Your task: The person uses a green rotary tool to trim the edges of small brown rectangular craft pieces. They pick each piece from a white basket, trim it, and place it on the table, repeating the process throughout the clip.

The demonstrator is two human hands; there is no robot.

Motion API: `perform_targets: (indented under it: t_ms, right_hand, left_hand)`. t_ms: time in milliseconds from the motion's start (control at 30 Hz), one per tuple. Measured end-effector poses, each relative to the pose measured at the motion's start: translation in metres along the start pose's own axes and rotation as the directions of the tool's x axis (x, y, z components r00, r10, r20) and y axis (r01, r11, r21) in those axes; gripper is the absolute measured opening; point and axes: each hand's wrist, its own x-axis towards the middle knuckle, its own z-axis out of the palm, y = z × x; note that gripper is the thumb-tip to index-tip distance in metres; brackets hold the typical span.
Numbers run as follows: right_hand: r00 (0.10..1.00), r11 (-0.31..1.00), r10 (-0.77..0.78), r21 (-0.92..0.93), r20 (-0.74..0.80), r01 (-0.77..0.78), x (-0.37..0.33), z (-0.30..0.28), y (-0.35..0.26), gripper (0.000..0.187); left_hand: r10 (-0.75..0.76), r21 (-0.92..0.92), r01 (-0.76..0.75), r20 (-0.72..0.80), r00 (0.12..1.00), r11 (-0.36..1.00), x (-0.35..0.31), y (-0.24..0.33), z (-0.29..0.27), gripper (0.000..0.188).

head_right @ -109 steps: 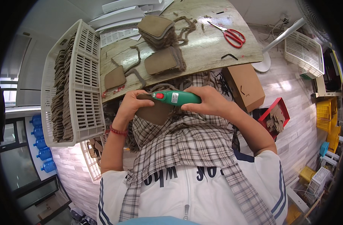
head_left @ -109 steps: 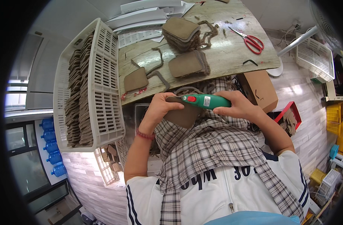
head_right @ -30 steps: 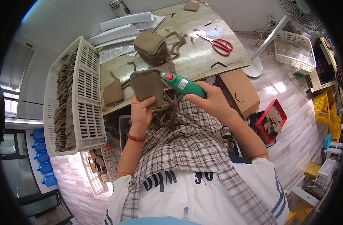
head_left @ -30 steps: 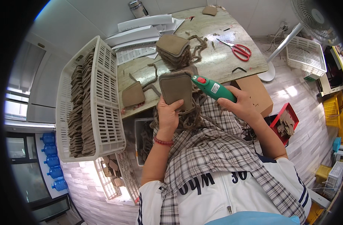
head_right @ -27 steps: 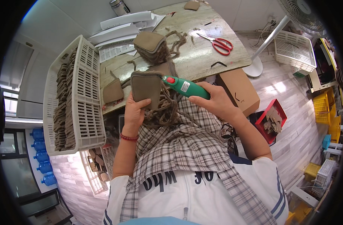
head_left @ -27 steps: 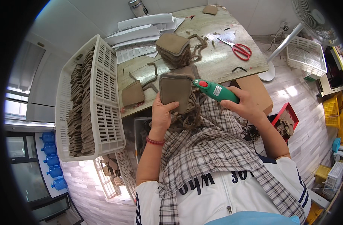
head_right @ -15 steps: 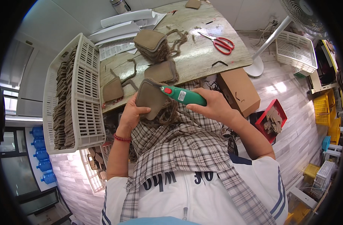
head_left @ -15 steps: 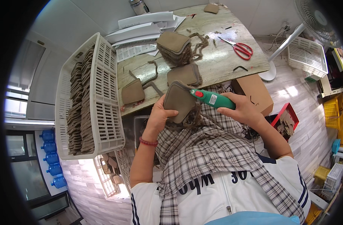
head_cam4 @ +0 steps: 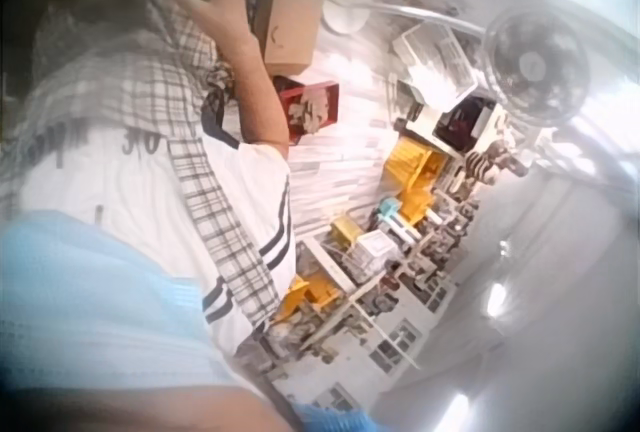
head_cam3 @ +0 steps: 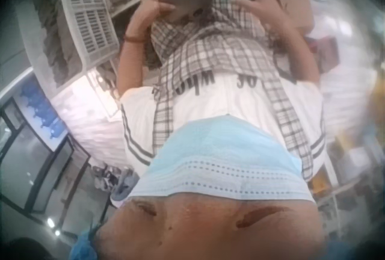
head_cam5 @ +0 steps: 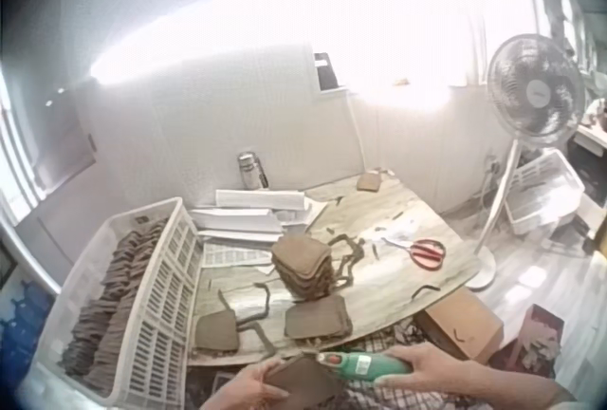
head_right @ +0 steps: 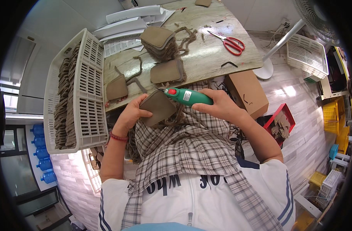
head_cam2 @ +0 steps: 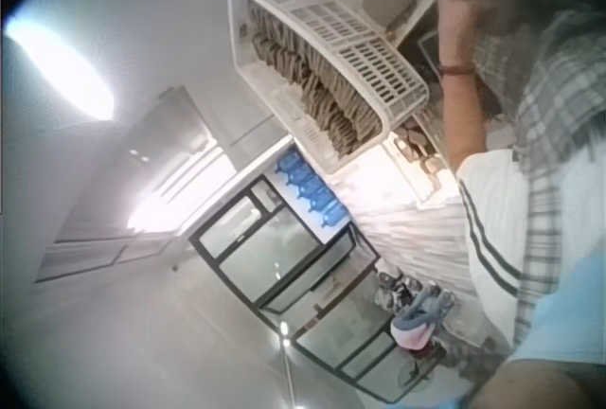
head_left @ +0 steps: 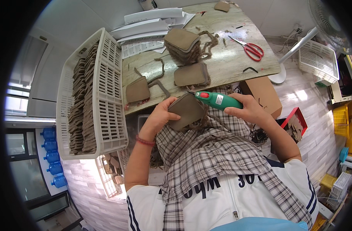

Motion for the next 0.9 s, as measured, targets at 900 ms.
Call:
perform_targets:
  t_ms: [900]
  right_hand:
    - [0.988,0.984,-0.135,-0.105,0.080,0.143,0.017,0.017,0.006,0.050]
  left_hand:
    - [0.134,-0.101,-0.144,-0.097,0.986,0.984,0.003,-0.011,0.002,0.019]
